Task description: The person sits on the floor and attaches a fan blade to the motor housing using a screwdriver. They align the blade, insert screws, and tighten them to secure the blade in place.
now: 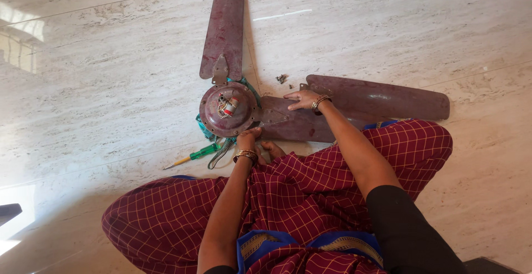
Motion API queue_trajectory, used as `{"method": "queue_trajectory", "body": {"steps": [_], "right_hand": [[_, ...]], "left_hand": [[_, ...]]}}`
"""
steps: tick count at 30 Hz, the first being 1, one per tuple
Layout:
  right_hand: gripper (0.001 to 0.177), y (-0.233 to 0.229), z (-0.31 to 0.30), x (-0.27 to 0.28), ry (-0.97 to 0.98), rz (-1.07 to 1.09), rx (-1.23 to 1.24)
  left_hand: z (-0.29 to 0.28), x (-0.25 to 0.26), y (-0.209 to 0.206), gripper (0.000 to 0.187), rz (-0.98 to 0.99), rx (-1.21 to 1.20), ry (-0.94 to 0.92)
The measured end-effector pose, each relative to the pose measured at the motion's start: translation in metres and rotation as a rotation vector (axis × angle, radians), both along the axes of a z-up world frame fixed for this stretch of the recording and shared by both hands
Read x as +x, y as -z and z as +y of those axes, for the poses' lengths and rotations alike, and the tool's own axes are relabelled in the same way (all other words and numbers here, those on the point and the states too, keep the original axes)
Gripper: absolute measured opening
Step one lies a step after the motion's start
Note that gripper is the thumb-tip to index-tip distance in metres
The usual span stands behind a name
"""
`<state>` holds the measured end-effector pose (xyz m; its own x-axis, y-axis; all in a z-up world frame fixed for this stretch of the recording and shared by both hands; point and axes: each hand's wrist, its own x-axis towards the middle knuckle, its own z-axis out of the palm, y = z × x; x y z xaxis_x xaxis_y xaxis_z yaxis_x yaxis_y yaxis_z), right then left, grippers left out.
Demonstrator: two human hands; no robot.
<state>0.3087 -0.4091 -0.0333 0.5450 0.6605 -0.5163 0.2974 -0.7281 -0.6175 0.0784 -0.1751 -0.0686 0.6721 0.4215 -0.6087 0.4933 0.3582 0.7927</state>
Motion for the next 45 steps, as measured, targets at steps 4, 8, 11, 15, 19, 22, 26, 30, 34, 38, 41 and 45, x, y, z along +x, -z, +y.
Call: {"method": "queue_trajectory", "body": {"steps": [4, 8, 11, 15, 19, 22, 26, 30, 34, 38, 41, 45], "right_hand": [[0.08, -0.003, 0.0, -0.002, 0.015, -0.01, 0.02], [0.081, -0.006, 0.0, -0.004, 0.028, -0.006, -0.013], [0.08, -0.007, 0.0, -0.004, 0.023, -0.027, -0.02], [0.08, -0.006, 0.001, -0.006, 0.03, -0.041, -0.04], [0.08, -0.002, -0.001, -0.006, 0.033, -0.055, -0.025], [0.081, 0.0, -0.003, -0.003, 0.036, -0.047, -0.002], [0.081, -0.003, -0.004, -0.005, 0.045, -0.059, 0.001], [0.084, -0.017, -0.003, -0.014, 0.063, -0.101, 0.001], [0.101, -0.05, 0.005, -0.03, 0.013, -0.372, -0.124], [0.131, -0.082, 0.016, -0.061, -0.119, -0.467, -0.224], [0.148, -0.092, 0.022, -0.095, -0.249, -0.513, -0.374], [0.153, -0.092, 0.022, -0.118, -0.282, -0.519, -0.501]], "left_hand": [[0.0, 0.001, 0.013, 0.025, -0.105, -0.121, -0.023], [0.001, 0.002, 0.023, 0.026, -0.141, -0.099, -0.021], [0.0, 0.001, 0.021, 0.027, -0.141, -0.081, -0.022], [-0.001, -0.001, 0.013, 0.027, -0.122, 0.011, -0.002], [-0.001, -0.001, 0.015, 0.028, -0.092, 0.015, 0.009], [0.0, 0.001, 0.022, 0.026, -0.123, -0.046, -0.002], [-0.001, 0.003, 0.029, 0.024, -0.145, -0.103, -0.011], [-0.001, 0.001, 0.031, 0.023, -0.081, -0.076, -0.016], [0.002, 0.003, 0.036, 0.023, -0.184, -0.131, 0.005], [0.003, 0.001, 0.043, 0.025, -0.152, -0.105, 0.011], [0.004, 0.002, 0.044, 0.024, -0.159, -0.066, 0.017], [0.003, 0.003, 0.043, 0.024, -0.176, -0.123, 0.019]]}}
